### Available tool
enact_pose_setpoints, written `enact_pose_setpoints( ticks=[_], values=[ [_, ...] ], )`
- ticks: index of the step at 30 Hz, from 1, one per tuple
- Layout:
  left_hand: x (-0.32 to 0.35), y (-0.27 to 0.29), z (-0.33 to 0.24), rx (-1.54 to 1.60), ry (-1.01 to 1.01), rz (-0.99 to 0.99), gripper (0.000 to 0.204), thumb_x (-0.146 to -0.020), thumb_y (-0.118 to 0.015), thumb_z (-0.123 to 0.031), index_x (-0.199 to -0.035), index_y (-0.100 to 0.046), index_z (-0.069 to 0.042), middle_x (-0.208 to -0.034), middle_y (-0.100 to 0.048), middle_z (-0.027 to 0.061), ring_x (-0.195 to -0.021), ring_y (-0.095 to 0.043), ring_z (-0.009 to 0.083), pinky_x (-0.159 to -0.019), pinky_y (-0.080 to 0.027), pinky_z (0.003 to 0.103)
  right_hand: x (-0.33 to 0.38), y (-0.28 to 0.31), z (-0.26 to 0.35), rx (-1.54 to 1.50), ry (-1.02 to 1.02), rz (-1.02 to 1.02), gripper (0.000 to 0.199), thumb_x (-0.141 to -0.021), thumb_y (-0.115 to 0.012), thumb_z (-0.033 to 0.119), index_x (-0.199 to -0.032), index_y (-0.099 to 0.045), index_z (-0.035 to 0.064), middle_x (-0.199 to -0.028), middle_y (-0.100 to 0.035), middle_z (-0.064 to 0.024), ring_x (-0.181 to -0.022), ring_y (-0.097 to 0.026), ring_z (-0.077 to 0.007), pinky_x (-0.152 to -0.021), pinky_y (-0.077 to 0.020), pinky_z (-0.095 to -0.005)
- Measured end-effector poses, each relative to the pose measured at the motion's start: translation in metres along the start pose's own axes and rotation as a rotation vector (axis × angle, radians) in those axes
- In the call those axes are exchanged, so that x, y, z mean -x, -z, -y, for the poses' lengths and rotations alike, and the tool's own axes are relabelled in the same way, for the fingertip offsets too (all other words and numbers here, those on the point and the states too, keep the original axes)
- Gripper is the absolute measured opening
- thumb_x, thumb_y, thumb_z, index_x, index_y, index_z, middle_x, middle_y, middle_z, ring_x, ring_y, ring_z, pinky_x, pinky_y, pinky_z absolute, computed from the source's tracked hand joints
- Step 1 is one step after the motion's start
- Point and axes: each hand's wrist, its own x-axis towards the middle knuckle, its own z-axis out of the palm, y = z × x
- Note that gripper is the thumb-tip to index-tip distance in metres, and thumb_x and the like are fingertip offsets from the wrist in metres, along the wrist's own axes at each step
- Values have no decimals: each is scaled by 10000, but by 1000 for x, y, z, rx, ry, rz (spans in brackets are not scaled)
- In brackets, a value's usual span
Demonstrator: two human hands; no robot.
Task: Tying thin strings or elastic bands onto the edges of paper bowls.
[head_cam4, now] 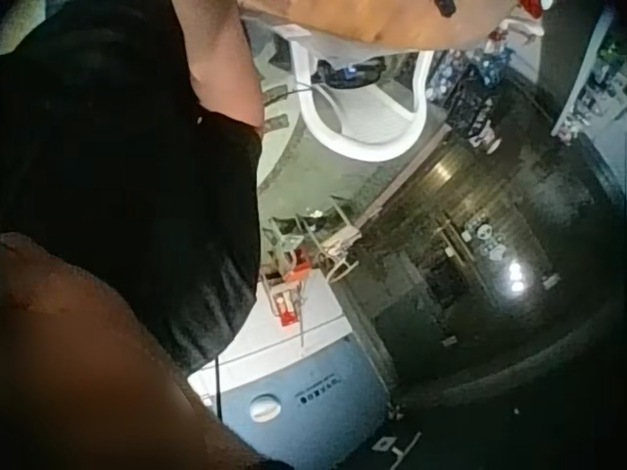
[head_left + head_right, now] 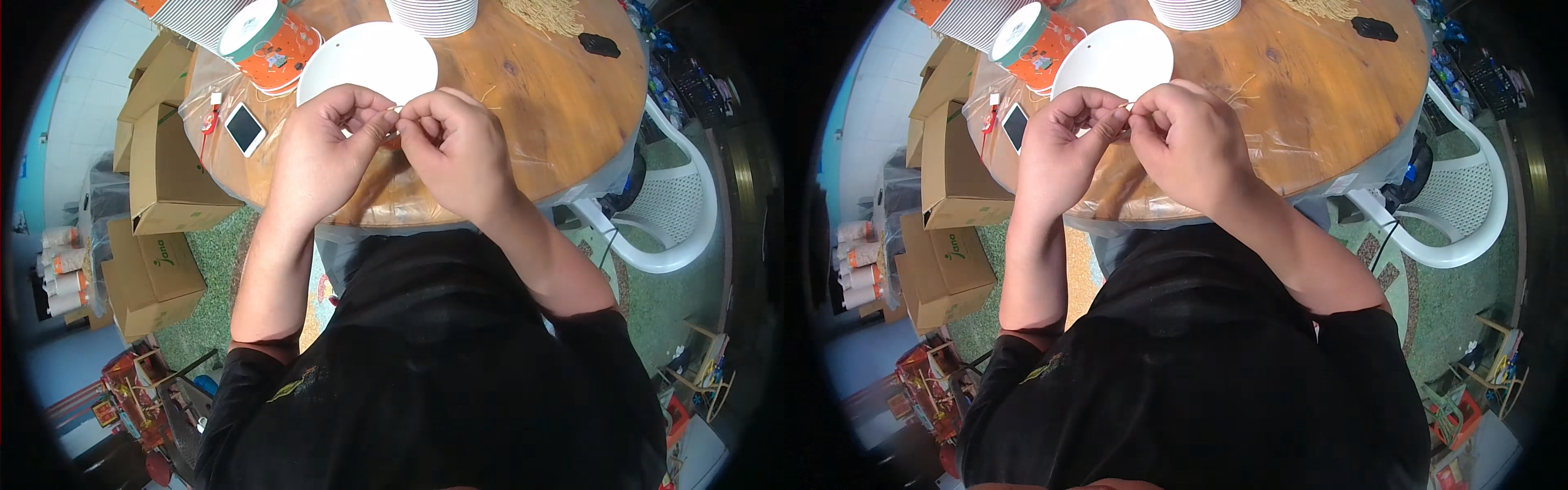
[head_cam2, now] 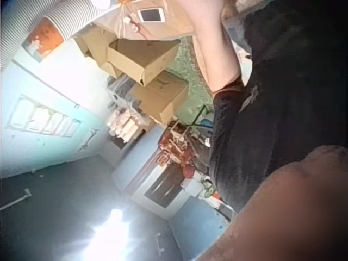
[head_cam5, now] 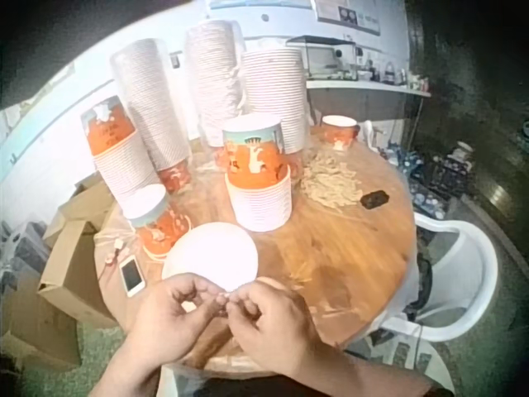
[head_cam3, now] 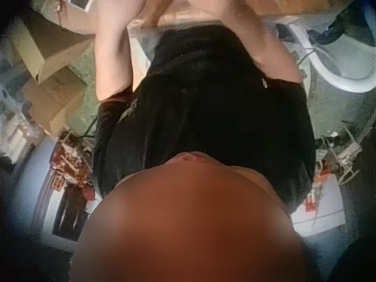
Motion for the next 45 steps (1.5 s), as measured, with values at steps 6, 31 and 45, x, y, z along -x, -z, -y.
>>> enact_pose_setpoints(
  ticks=[6,31,45],
  values=[
    [3,-5,4,-13,-77,-92,169,-1012,-836,-68,-1161,-793,-1,-1005,-822,46,-927,-747,126,-847,-617,309,4,1,-6,-457,-332,75,124,-1000,-771,89,-1009,-761,-34,-850,-773,-106,-759,-717,-121,-713,-577,-326],
    [11,-15,29,-452,-604,-228,118,-930,-859,-58,-1021,-783,-67,-967,-788,99,-899,-773,330,-815,-617,423,-3,17,-4,-256,-234,116,204,-1051,-763,133,-1163,-814,-30,-905,-775,-86,-841,-747,-155,-789,-591,-319],
    [21,-1,29,-511,-665,-80,207,-901,-834,-17,-1079,-731,-42,-1167,-776,116,-1087,-749,353,-976,-599,467,-26,34,-11,314,263,94,98,-1021,-747,134,-1034,-840,106,-1007,-751,-90,-890,-754,-336,-776,-602,-455]
  ],
)
